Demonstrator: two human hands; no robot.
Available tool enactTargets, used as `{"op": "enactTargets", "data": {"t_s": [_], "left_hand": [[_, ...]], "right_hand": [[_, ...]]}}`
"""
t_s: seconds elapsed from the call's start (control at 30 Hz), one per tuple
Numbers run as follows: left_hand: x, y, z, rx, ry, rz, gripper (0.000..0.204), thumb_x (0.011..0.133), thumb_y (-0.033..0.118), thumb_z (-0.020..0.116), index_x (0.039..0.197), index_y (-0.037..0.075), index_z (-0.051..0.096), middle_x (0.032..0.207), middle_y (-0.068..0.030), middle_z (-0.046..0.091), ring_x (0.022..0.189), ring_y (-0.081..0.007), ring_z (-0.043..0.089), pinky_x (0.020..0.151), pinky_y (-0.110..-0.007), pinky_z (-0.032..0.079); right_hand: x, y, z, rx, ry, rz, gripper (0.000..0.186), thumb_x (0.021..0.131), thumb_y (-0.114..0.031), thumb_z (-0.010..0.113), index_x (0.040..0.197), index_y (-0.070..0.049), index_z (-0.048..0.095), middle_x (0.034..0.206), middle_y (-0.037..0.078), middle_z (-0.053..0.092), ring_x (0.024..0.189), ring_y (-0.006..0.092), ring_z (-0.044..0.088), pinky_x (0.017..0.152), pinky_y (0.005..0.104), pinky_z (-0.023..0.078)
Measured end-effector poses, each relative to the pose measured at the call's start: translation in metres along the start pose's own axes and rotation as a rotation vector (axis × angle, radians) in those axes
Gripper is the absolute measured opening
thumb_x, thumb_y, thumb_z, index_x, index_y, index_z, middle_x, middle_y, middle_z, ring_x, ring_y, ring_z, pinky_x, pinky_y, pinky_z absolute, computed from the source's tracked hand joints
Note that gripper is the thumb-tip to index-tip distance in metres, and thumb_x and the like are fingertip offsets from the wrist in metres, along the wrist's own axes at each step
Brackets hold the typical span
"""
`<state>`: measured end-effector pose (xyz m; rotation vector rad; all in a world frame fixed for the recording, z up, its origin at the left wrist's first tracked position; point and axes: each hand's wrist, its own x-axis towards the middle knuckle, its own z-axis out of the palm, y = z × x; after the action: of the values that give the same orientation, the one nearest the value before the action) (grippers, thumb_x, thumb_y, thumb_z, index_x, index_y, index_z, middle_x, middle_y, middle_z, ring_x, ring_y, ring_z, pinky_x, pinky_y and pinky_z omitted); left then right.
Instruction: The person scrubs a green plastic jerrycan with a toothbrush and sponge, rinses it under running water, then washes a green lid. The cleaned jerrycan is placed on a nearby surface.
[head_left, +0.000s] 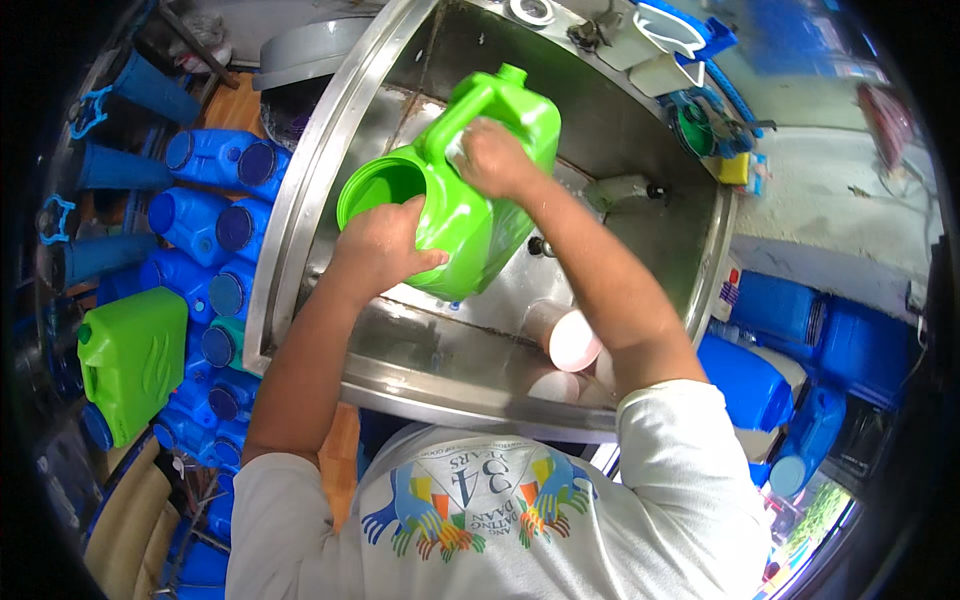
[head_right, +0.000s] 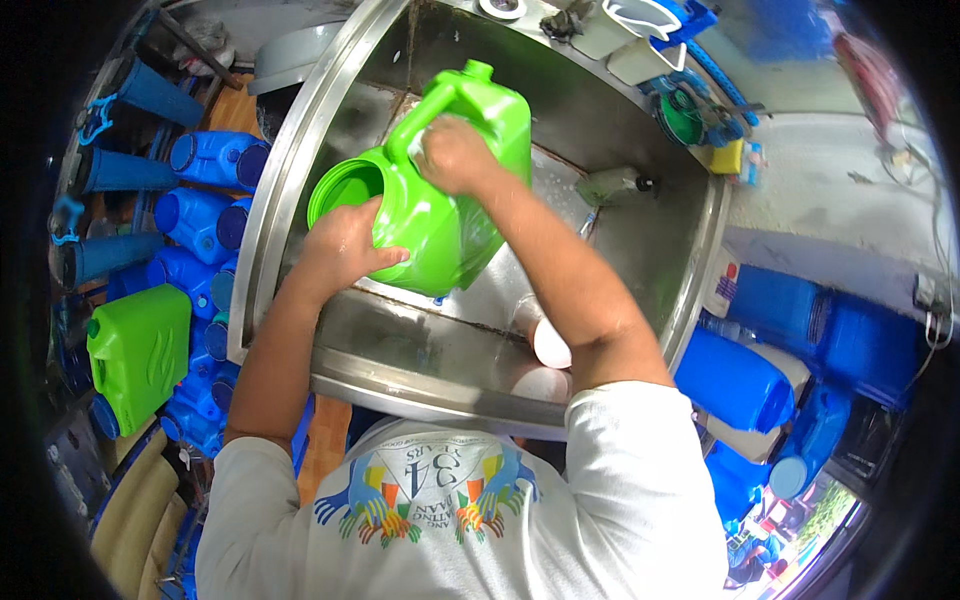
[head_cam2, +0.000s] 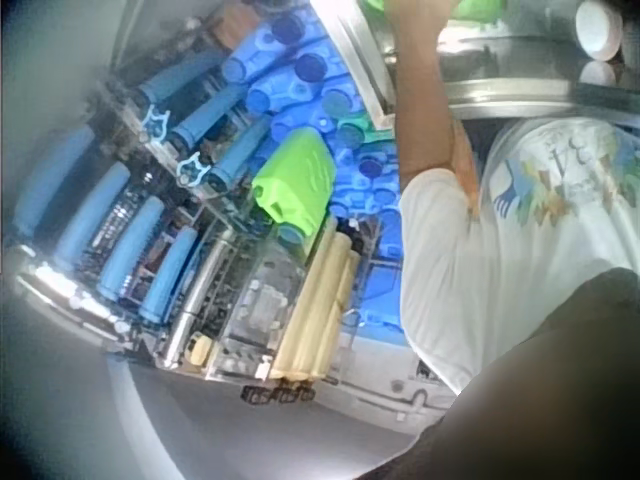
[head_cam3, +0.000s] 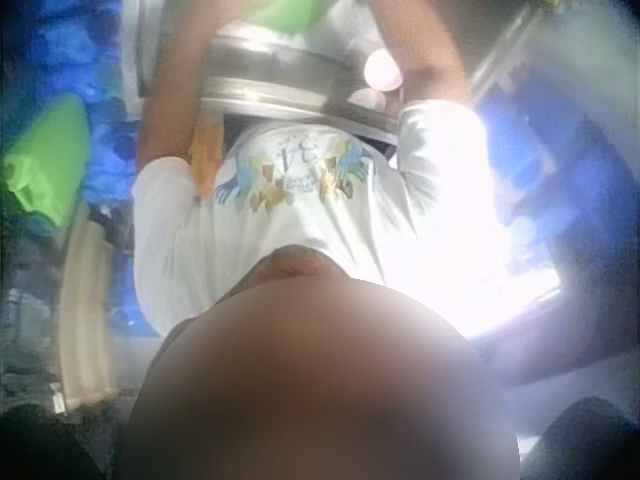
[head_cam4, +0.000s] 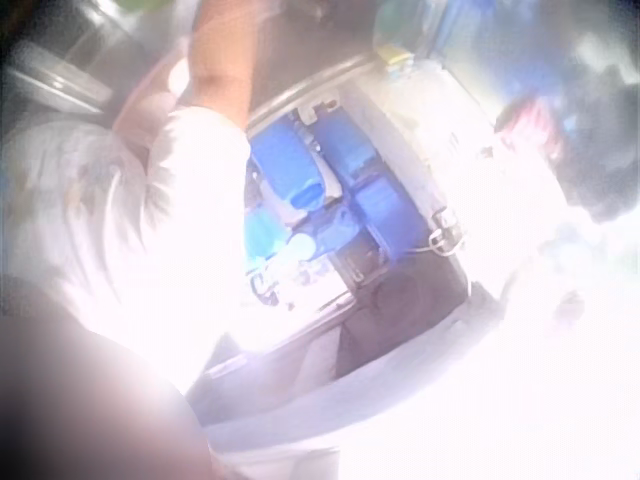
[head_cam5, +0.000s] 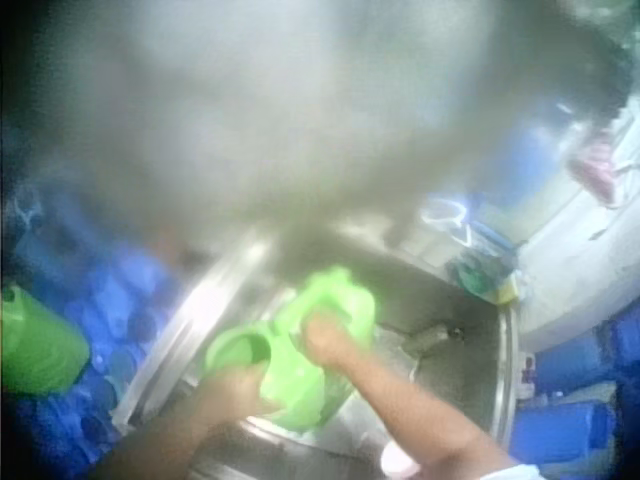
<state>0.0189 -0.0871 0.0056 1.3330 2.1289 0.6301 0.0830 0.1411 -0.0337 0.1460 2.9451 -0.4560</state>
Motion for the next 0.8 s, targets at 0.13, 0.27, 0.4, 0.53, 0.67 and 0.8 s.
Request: {"op": "enactTargets", "data": {"t_s": [0.13,0.27,0.4,0.53,0.67,0.8], "left_hand": [[-0.010,0.013,-0.005,0.061,-0.114,0.068,0.055,0.072,0.036,0.081,0.110,0.000,0.062,0.089,-0.0236,0.069,0.088,-0.0414,0.067,0.078,-0.050,0.053],[-0.009,0.030,-0.007,0.172,-0.160,0.191,0.056,0.071,0.033,0.082,0.115,0.004,0.064,0.089,-0.0215,0.069,0.085,-0.0411,0.067,0.076,-0.050,0.053],[-0.008,0.033,-0.015,0.353,-0.212,0.341,0.046,0.071,0.028,0.081,0.109,0.008,0.067,0.085,-0.0151,0.071,0.082,-0.0352,0.070,0.074,-0.045,0.056],[-0.006,0.027,-0.012,0.312,-0.142,0.407,0.044,0.071,0.027,0.081,0.108,0.008,0.067,0.099,-0.0138,0.069,0.100,-0.0345,0.065,0.089,-0.047,0.050],[0.009,0.024,0.007,0.180,0.410,0.475,0.047,0.084,0.035,0.071,0.121,0.008,0.062,0.131,-0.0159,0.056,0.127,-0.0375,0.048,0.112,-0.052,0.032],[0.020,0.021,0.020,0.417,0.463,0.341,0.050,0.095,0.038,0.057,0.136,0.009,0.055,0.141,-0.0172,0.050,0.132,-0.0384,0.043,0.113,-0.053,0.028]], "right_hand": [[-0.097,-0.065,0.019,0.313,0.344,0.293,0.053,0.085,-0.017,0.062,0.136,-0.001,0.055,0.133,0.026,0.058,0.126,0.0423,0.052,0.110,0.0480,0.038],[-0.131,-0.089,0.018,0.679,0.539,0.512,0.047,0.083,-0.007,0.061,0.130,-0.001,0.058,0.129,0.025,0.060,0.121,0.0402,0.057,0.102,0.0439,0.045],[-0.149,-0.104,0.020,0.260,0.545,0.464,0.045,0.079,-0.005,0.067,0.123,-0.001,0.061,0.117,0.020,0.064,0.104,0.0386,0.061,0.092,0.0447,0.049],[-0.172,-0.119,0.044,0.094,0.541,0.446,0.043,0.078,-0.006,0.068,0.120,-0.003,0.063,0.110,0.017,0.064,0.098,0.0367,0.058,0.088,0.0444,0.048],[-0.183,-0.123,0.058,0.015,0.516,0.449,0.045,0.078,-0.004,0.064,0.123,-0.007,0.064,0.117,0.016,0.065,0.099,0.0329,0.058,0.089,0.0448,0.046],[-0.183,-0.113,0.053,-0.224,0.433,0.514,0.039,0.085,-0.007,0.055,0.123,-0.007,0.065,0.124,0.014,0.065,0.099,0.0291,0.060,0.086,0.0464,0.046]]}}
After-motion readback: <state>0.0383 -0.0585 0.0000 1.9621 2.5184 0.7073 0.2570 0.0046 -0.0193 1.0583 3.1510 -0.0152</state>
